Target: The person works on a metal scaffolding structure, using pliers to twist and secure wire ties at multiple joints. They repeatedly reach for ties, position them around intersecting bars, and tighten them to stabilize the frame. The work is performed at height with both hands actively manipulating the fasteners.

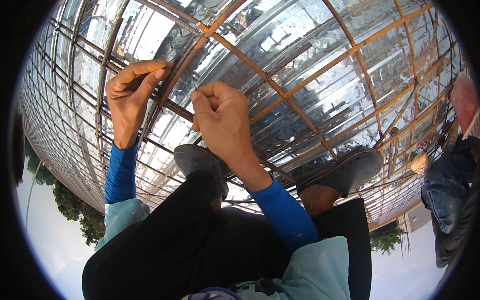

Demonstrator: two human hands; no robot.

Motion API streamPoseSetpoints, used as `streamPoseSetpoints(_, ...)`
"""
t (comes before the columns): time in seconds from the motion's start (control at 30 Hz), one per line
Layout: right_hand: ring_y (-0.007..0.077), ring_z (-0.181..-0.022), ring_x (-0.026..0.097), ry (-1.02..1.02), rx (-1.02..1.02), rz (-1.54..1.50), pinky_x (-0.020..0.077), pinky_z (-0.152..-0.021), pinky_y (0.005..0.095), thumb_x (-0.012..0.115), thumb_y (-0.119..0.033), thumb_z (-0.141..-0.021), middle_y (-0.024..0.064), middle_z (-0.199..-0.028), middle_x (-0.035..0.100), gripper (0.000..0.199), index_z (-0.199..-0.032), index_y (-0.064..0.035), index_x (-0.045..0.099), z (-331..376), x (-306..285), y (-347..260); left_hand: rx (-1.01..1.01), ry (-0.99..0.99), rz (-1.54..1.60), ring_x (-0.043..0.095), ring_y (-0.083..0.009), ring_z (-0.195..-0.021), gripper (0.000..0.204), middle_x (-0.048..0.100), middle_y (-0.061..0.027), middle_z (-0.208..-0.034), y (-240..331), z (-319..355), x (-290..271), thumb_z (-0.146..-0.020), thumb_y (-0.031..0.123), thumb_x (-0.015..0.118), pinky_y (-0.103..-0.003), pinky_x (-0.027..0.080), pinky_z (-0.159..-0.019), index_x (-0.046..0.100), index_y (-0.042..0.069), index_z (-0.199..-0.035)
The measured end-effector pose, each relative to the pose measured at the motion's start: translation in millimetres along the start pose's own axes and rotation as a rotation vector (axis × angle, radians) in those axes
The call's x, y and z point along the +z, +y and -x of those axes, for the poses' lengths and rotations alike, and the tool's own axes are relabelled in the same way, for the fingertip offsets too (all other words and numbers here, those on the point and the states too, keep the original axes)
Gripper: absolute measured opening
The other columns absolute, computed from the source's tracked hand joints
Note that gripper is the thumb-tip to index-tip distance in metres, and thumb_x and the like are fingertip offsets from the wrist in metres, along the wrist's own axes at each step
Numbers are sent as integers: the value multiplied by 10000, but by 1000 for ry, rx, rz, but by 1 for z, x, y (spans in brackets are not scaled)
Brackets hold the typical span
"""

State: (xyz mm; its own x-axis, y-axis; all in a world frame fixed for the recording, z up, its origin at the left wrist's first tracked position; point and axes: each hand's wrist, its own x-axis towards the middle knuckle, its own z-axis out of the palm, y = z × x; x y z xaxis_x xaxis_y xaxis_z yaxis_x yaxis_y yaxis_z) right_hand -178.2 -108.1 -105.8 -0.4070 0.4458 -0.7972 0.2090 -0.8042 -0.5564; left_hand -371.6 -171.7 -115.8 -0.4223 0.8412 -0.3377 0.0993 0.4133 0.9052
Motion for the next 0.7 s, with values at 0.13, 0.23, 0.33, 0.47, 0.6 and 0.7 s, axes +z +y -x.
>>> streamPoseSetpoints(0.13,57,-525,559,-30,-18,-19,437,-495,251,631,-54,-1060,32,-615,627,159,-948,55,661,5,2,-2,71,33,-110,749,-130,-903,147,821,-111,-1012,3,6,1,-954,-32,775,-259,584,-821,832,8,-1084)
streamPoseSetpoints(0.23,31,-472,483,-45,-42,-14,356,-441,228,653,-95,-1061,25,-599,620,162,-976,41,680,15,5,-5,94,64,-162,753,-139,-903,178,820,-112,-1017,6,12,8,-939,-52,778,-262,587,-815,830,7,-1098)
streamPoseSetpoints(0.33,20,-445,447,-51,-65,-47,320,-415,218,665,-124,-1064,21,-592,617,176,-988,33,687,24,10,-6,167,93,-187,759,-153,-929,178,818,-119,-1023,6,16,18,-913,-75,784,-278,593,-815,825,-3,-1070)
streamPoseSetpoints(0.47,22,-448,452,-58,-94,-25,331,-417,221,661,-134,-1069,17,-591,611,189,-984,34,682,26,13,-11,173,113,-260,759,-148,-975,207,816,-115,-1035,6,22,23,-910,-93,764,-290,595,-854,800,-2,-1092)
streamPoseSetpoints(0.6,48,-518,555,-55,-34,-48,411,-474,245,635,-31,-1044,28,-611,609,148,-920,49,622,28,16,-20,12,143,-41,755,-143,-1004,290,815,-94,-1074,9,26,25,-925,-112,720,-281,585,-913,782,33,-1169)
streamPoseSetpoints(0.7,49,-518,556,-51,-46,-64,411,-474,247,638,-39,-1047,27,-611,611,151,-928,52,623,29,21,-20,41,122,-56,752,-150,-1035,296,822,-94,-1097,3,29,24,-937,-119,696,-282,577,-930,791,39,-1168)
